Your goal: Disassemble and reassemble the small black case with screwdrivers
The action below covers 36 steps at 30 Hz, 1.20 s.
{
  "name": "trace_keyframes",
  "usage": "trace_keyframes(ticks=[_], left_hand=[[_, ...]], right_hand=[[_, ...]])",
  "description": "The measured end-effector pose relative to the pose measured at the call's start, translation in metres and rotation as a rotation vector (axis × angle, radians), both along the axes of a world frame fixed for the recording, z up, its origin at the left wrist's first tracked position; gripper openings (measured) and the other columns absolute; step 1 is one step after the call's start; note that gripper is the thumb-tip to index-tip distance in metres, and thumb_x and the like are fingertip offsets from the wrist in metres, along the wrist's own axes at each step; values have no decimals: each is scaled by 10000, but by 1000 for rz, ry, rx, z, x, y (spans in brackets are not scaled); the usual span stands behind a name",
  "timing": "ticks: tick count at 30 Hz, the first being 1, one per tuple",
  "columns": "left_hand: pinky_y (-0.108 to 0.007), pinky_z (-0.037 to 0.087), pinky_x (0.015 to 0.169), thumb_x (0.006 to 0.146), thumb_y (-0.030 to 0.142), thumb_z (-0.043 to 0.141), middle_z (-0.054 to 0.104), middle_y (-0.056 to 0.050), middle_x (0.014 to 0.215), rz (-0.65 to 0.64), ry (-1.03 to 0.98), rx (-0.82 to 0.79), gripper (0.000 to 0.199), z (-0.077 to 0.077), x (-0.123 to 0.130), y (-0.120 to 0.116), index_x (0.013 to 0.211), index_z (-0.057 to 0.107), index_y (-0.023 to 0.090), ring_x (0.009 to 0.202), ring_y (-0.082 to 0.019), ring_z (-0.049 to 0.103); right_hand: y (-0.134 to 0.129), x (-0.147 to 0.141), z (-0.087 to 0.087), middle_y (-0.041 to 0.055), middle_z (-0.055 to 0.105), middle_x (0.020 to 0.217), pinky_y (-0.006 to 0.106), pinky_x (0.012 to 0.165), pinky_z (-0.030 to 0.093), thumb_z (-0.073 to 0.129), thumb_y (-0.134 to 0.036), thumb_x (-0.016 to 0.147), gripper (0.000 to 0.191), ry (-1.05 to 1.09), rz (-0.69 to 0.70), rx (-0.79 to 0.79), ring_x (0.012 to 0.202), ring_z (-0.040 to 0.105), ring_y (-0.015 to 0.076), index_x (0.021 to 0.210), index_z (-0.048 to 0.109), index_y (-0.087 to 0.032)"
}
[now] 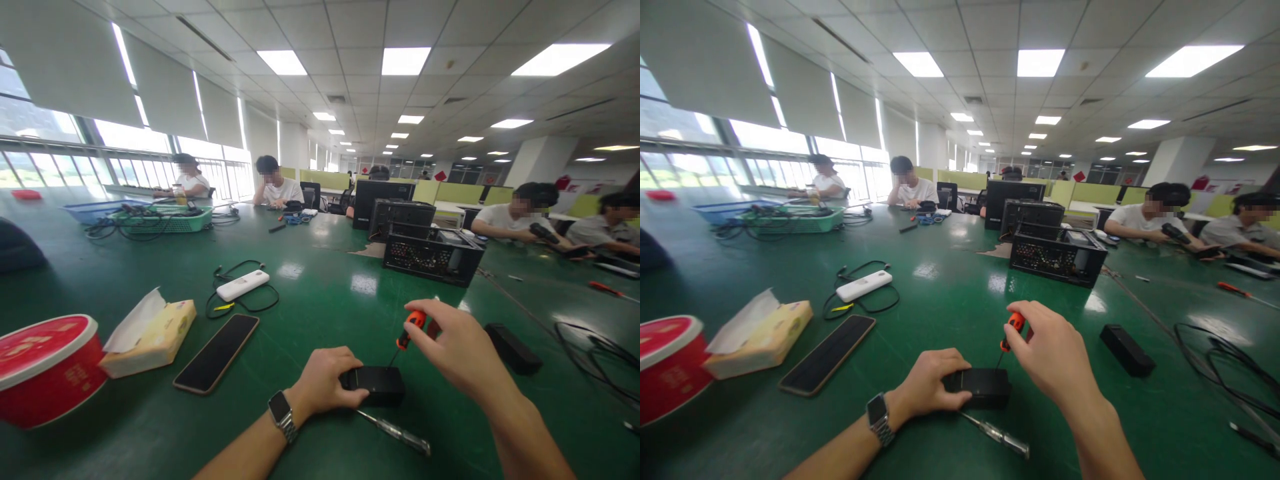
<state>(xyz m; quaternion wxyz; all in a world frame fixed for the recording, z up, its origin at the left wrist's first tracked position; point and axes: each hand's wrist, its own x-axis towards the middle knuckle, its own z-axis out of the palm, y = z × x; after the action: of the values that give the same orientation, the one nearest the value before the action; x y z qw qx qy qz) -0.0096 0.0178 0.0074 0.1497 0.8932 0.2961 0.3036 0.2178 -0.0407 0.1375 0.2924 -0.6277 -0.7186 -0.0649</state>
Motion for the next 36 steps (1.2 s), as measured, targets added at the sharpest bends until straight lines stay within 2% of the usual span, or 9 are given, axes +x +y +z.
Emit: trace_keyframes(ticks=[12,20,36], left_hand=[[-223,490,653,682,383,747,697,-37,834,4,-15,-25,322,1,0,-1,931,736,178,708,-168,646],[-218,494,652,689,389,731,691,-40,830,16,-23,-22,340,-1,0,-1,958,736,181,695,-162,644],[-222,485,635,690,408,736,691,-40,825,14,-16,-17,333,-1,0,-1,938,733,184,696,-168,639]], right_hand=[[-3,-2,1,14,720,1024,336,729,500,537,-333,850,221,-23,-37,16,881,684,227,1017,668,-272],[-3,-1,1,6,716,1048,346,759,506,542,-339,848,231,-16,-21,-26,882,681,223,1036,663,-282],[-5,-5,2,8,721,1013,327,737,505,537,-348,849,221,-13,11,-7,847,682,214,1013,671,-284]])
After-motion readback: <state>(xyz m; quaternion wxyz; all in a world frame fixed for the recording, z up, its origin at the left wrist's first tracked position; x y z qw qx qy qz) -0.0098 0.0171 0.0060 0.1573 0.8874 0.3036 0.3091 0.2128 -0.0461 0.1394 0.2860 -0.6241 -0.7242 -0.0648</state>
